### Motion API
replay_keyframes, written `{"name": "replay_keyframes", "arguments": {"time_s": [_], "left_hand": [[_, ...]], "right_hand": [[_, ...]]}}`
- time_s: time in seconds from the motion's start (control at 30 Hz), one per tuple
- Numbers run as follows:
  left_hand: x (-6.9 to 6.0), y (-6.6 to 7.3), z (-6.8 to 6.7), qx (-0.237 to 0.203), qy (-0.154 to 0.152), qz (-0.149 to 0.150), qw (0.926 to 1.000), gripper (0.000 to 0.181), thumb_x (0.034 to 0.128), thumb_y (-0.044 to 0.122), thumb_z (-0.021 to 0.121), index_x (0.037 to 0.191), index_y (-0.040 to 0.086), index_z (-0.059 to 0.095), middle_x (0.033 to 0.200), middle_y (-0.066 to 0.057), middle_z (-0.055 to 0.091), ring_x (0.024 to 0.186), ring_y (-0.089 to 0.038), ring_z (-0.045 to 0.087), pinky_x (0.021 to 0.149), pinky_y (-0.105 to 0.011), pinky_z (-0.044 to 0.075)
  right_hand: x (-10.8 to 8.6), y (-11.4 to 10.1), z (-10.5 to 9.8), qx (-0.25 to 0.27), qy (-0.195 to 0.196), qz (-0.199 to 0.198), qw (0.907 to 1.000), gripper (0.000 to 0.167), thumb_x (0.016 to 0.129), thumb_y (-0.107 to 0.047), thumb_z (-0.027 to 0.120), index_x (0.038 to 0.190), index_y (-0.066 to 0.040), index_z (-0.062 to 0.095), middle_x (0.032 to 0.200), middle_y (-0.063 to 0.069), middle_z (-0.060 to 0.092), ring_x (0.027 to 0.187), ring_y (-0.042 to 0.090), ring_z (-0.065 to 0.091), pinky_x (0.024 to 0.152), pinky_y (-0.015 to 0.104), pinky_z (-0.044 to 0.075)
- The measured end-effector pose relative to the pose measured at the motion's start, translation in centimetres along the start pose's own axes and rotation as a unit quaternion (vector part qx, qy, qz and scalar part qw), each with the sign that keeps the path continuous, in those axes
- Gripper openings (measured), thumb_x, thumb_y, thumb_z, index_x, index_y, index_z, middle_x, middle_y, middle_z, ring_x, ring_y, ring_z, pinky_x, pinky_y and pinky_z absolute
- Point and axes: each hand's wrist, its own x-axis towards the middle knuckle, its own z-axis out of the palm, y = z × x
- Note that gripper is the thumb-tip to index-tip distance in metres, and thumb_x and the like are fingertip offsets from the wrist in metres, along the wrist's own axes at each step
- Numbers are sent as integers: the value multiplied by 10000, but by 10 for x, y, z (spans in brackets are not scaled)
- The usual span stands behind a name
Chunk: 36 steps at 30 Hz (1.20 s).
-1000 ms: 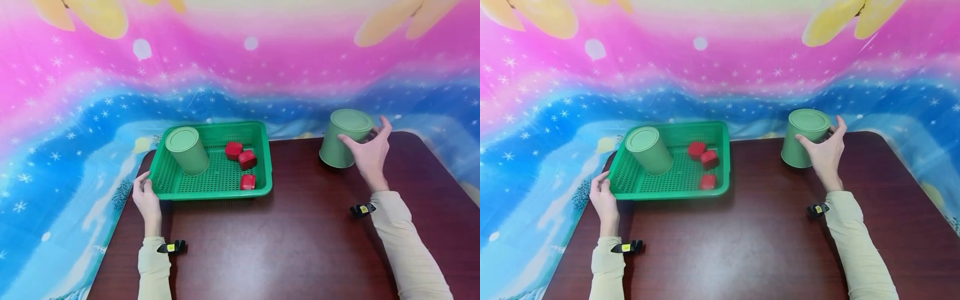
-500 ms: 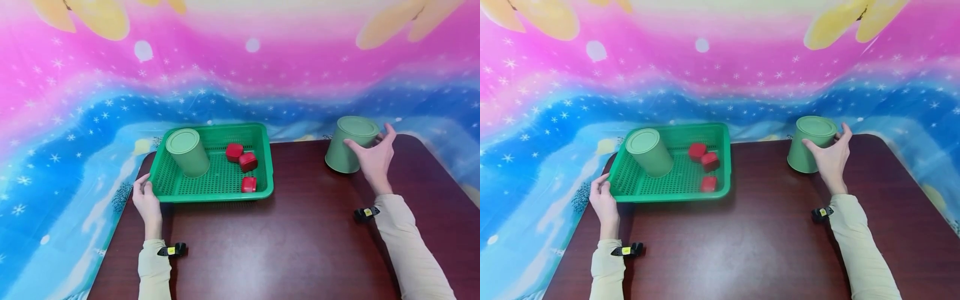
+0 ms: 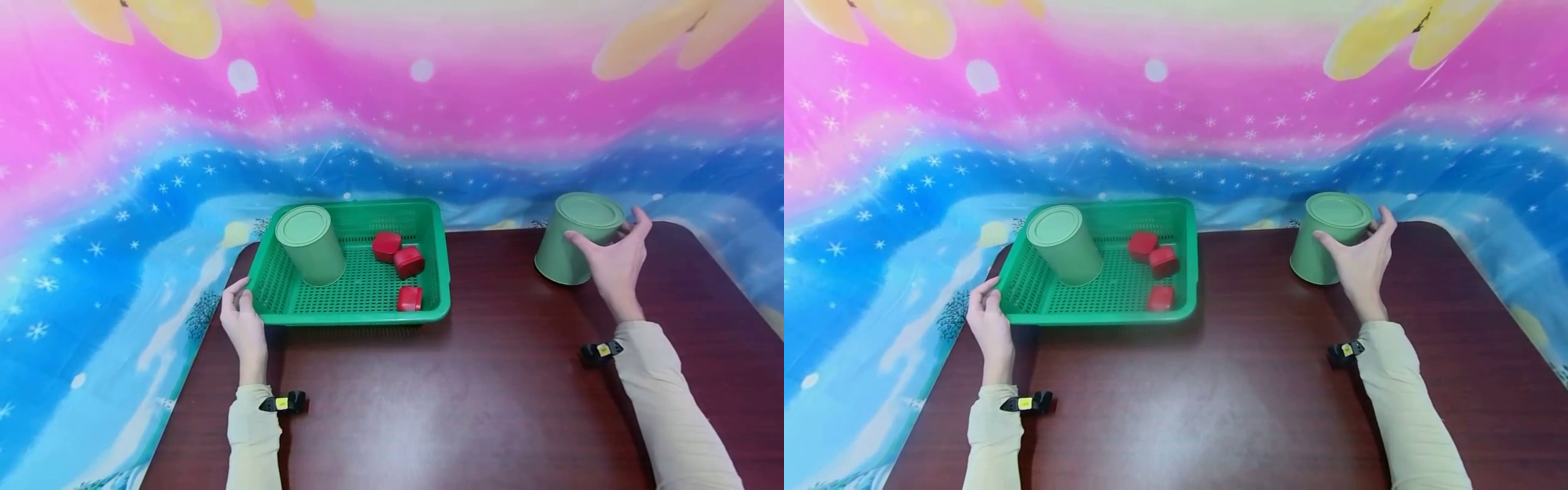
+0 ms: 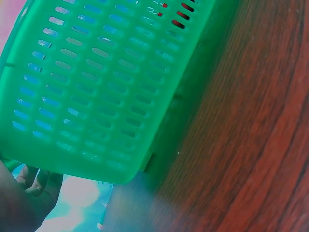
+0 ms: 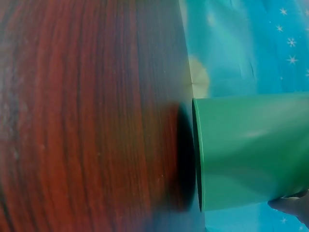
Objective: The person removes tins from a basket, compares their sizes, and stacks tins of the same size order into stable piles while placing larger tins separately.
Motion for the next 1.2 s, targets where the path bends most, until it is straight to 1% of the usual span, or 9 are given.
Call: {"name": "replay_keyframes", "arguments": {"time_s": [0.1,0.2,0.4,0.53,0.77,0.83,1.0,1.07,1.2], "left_hand": [[0,0,0,-36,-17,-12,10000,320,1118,146,450,1352,16,625,1328,-45,590,468,-76,271,529,-224,305],[0,1,0,-19,6,3,10000,317,1118,143,451,1349,16,627,1320,-29,590,470,-79,269,534,-227,305],[1,3,-1,-11,24,38,10000,317,1116,116,442,1348,-11,617,1306,-38,586,519,-79,288,574,-222,306],[2,0,0,-16,-18,0,10000,323,1117,116,440,1360,-11,610,1338,-52,578,566,-84,314,602,-231,315],[1,0,-1,-74,-47,-48,10000,322,1119,143,448,1359,8,615,1295,-41,589,454,-71,267,514,-214,296],[1,1,-1,-86,-64,-18,9999,322,1119,143,449,1362,10,615,1305,-47,587,492,-63,293,542,-216,306],[1,0,-1,-10,-42,18,10000,329,1121,155,450,1368,15,615,1325,-37,585,499,-70,286,549,-224,304],[1,0,-1,-35,-41,-30,10000,329,1121,155,447,1365,13,616,1319,-38,586,456,-81,255,516,-225,290],[1,0,0,-117,-55,-25,9999,331,1120,127,436,1368,-14,604,1367,-90,573,652,-81,394,664,-252,327]], "right_hand": [[-1,2,-1,18,-102,-43,9999,1084,775,-390,908,1608,-294,219,1402,33,447,1290,201,467,1060,290,383],[-2,5,-2,-1,-356,-77,9993,1103,800,-391,889,1627,-244,175,1520,118,420,1389,225,439,1130,331,360],[-2,9,-3,-60,-657,-72,9978,1121,833,-398,862,1641,-186,115,1604,160,358,1474,284,380,1188,404,315],[-1,7,-4,-136,-602,7,9981,1132,821,-395,872,1637,-209,109,1591,157,366,1456,290,406,1174,391,334],[-1,2,-3,-197,-491,59,9986,1161,800,-407,888,1636,-215,105,1582,158,379,1439,292,429,1165,375,344],[-1,2,-2,-195,-474,74,9987,1159,798,-397,891,1635,-215,110,1572,151,389,1429,285,440,1156,365,353],[0,2,-1,-163,-464,38,9988,1163,789,-402,901,1631,-246,114,1559,136,402,1400,265,466,1132,335,377],[0,3,-2,-100,-430,98,9990,1161,785,-397,905,1630,-261,120,1560,126,404,1387,252,472,1126,327,382],[4,3,-3,-25,-405,139,9991,1156,790,-391,902,1633,-268,122,1561,111,409,1376,237,473,1117,319,389]]}}
